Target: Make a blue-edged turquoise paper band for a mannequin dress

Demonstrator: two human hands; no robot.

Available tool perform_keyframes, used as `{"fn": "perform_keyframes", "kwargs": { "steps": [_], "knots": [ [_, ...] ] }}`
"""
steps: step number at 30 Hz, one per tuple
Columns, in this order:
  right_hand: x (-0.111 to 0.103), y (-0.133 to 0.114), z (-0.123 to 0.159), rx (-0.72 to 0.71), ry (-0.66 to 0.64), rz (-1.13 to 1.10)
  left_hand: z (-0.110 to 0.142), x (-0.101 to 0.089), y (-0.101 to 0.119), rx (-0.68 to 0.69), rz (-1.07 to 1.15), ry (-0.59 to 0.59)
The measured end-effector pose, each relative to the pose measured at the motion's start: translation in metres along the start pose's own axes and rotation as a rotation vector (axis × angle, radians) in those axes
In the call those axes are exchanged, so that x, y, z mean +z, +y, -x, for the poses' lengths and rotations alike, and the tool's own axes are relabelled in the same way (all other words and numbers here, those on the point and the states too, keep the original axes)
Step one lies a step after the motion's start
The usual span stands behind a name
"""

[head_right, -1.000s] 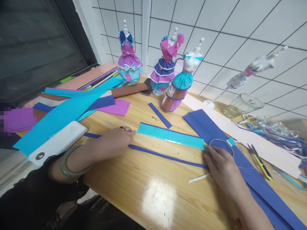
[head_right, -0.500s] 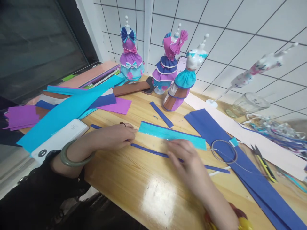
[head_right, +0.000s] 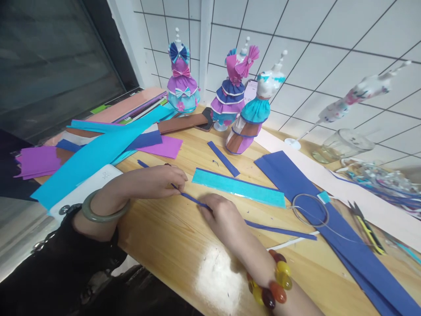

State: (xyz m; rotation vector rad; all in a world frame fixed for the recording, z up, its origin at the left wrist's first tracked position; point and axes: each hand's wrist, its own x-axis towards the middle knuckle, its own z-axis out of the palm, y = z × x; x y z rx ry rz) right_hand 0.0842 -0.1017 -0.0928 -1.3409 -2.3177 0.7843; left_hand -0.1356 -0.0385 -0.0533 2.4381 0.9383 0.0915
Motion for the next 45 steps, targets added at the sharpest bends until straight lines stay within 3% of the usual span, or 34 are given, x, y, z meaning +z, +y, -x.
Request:
{"fn": "perform_keyframes", "kwargs": {
  "steps": [6,15,22,25,30,35,39,45],
  "knots": [
    [-0.013,0.011,0.039,0.012,0.083,0.093,-0.001,-0.002,-0.002,0.012,0.04,-0.084],
    [-0.038,0.043,0.126,-0.048,0.358,0.627,-0.019,0.018,-0.001,0.084,0.19,-0.052],
    [-0.041,0.043,0.156,0.024,0.451,0.792,-0.034,0.034,0.002,-0.046,0.739,-0.34],
    [-0.035,0.044,0.157,0.06,0.483,0.755,-0.036,0.038,0.001,-0.079,0.819,-0.369],
    [-0.03,0.053,0.158,0.089,0.486,0.631,-0.037,0.044,-0.005,-0.12,0.772,-0.343],
    [-0.045,0.055,0.149,0.171,0.246,0.308,-0.039,0.046,-0.004,-0.101,0.731,-0.291],
    [-0.052,0.037,0.115,0.266,0.143,0.032,-0.039,0.047,0.001,-0.061,0.679,-0.272],
    [-0.034,0.016,0.041,0.32,-0.103,-0.413,-0.038,0.047,-0.001,-0.029,0.7,-0.272]
  ]
}}
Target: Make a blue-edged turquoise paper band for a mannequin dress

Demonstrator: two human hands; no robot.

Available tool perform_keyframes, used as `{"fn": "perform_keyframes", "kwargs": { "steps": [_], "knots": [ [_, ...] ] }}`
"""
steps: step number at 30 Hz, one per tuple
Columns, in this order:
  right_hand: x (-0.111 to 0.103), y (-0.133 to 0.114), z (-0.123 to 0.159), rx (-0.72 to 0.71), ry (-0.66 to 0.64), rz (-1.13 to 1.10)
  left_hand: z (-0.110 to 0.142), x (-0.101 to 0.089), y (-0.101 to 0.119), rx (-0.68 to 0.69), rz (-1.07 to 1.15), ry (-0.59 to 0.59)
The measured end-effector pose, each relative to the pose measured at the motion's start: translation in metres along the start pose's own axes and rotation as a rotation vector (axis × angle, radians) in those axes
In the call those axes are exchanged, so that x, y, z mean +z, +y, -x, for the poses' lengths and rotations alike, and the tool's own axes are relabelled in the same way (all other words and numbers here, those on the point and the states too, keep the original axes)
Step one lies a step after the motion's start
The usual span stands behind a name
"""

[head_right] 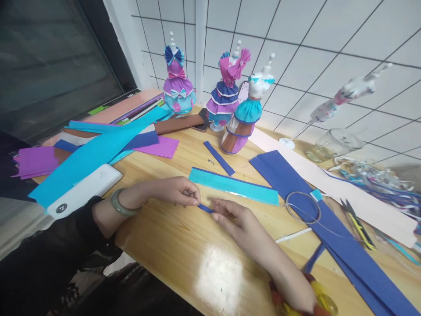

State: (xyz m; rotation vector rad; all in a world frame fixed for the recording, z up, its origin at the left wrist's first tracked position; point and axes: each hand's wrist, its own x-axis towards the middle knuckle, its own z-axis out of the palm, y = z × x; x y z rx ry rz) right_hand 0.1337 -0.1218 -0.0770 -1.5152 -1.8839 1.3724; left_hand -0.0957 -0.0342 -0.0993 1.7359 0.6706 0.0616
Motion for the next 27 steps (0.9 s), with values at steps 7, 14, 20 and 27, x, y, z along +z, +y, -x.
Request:
{"fn": "perform_keyframes", "kwargs": {
  "steps": [7,14,20,27],
  "knots": [
    [-0.012,0.014,-0.03,0.102,-0.119,-0.091,0.003,-0.014,-0.005,-0.077,0.064,0.078],
    [-0.016,0.026,-0.03,0.142,-0.016,-0.101,0.009,-0.024,-0.002,-0.192,0.132,0.178],
    [-0.016,0.022,-0.027,0.144,-0.012,-0.1,0.012,-0.029,-0.001,-0.252,0.105,0.198],
    [-0.019,0.028,-0.03,0.129,0.09,-0.02,0.012,-0.038,-0.009,-0.274,0.016,0.226]
  ]
}}
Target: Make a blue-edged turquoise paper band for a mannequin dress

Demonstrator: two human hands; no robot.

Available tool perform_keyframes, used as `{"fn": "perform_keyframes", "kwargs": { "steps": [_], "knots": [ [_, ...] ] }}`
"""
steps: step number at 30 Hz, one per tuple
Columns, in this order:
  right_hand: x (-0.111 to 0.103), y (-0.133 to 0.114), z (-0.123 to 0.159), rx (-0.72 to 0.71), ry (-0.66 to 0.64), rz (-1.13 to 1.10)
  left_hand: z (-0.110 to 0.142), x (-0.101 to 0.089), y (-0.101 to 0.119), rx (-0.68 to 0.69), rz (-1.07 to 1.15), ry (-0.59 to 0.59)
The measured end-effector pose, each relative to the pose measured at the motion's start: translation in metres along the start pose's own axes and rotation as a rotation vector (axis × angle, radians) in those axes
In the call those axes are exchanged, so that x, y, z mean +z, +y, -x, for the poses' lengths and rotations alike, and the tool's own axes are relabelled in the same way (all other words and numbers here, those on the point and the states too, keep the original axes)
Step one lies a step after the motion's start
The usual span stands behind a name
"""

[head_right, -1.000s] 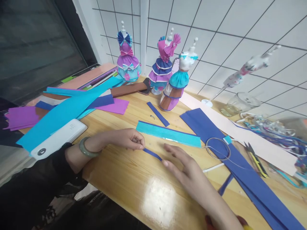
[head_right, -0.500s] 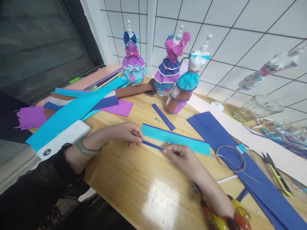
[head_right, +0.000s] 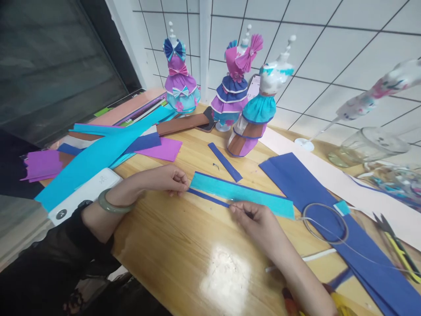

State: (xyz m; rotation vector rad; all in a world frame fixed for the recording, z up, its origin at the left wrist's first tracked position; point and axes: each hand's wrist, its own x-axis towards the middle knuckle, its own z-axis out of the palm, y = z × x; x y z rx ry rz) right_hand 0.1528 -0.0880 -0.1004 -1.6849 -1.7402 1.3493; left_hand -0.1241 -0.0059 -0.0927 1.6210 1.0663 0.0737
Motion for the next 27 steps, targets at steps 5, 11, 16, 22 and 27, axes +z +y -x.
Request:
{"fn": "perform_keyframes", "kwargs": {
  "steps": [5,11,16,22,27],
  "knots": [
    [-0.005,0.003,0.003,0.064,0.018,0.007,-0.001,-0.002,-0.001,0.005,-0.059,0.028],
    [-0.008,0.013,0.013,0.057,0.063,-0.001,0.0,0.003,0.002,-0.019,-0.045,0.086],
    [-0.009,0.027,0.017,0.12,0.074,-0.075,0.0,0.006,0.003,-0.029,-0.05,0.115],
    [-0.011,0.035,0.017,0.152,0.044,-0.089,0.001,0.006,0.003,-0.026,-0.071,0.115],
    [-0.019,0.032,0.02,0.186,0.045,-0.058,0.0,0.006,0.0,-0.031,-0.089,0.127]
  ]
}}
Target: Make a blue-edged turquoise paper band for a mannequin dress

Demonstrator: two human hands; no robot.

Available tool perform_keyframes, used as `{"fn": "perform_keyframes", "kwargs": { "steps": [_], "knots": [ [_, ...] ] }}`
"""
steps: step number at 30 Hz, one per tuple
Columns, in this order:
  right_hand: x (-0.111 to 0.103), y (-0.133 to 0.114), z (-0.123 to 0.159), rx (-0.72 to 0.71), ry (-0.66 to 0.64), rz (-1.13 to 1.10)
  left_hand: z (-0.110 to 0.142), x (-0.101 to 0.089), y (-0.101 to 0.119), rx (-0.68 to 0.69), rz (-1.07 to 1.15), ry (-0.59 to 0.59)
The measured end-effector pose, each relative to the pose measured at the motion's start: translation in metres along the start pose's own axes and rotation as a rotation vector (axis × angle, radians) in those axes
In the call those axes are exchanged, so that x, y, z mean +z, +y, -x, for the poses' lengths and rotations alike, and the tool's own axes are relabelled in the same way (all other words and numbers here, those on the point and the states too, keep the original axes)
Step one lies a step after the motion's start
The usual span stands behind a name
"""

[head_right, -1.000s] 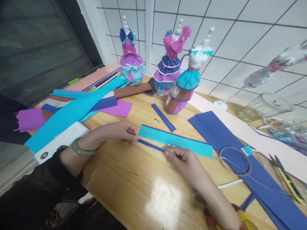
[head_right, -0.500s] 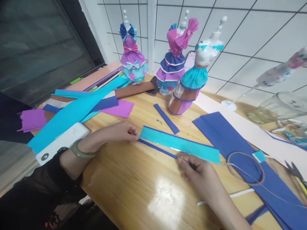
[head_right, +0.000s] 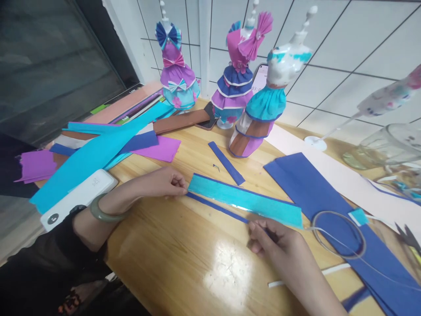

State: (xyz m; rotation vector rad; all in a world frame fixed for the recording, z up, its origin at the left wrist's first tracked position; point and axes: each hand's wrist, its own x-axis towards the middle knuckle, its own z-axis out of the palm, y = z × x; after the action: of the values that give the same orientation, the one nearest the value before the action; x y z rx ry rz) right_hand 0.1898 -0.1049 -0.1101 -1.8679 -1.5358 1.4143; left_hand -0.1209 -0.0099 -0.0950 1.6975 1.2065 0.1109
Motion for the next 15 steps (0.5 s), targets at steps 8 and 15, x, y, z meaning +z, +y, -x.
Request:
{"fn": "perform_keyframes", "kwargs": {
  "steps": [8,15],
  "knots": [
    [-0.01,-0.006,0.0,-0.037,0.195,0.156,-0.004,0.002,-0.005,-0.008,-0.005,0.01],
    [-0.017,-0.004,-0.003,-0.026,0.236,0.243,-0.007,0.003,-0.011,-0.021,-0.004,0.004]
  ]
}}
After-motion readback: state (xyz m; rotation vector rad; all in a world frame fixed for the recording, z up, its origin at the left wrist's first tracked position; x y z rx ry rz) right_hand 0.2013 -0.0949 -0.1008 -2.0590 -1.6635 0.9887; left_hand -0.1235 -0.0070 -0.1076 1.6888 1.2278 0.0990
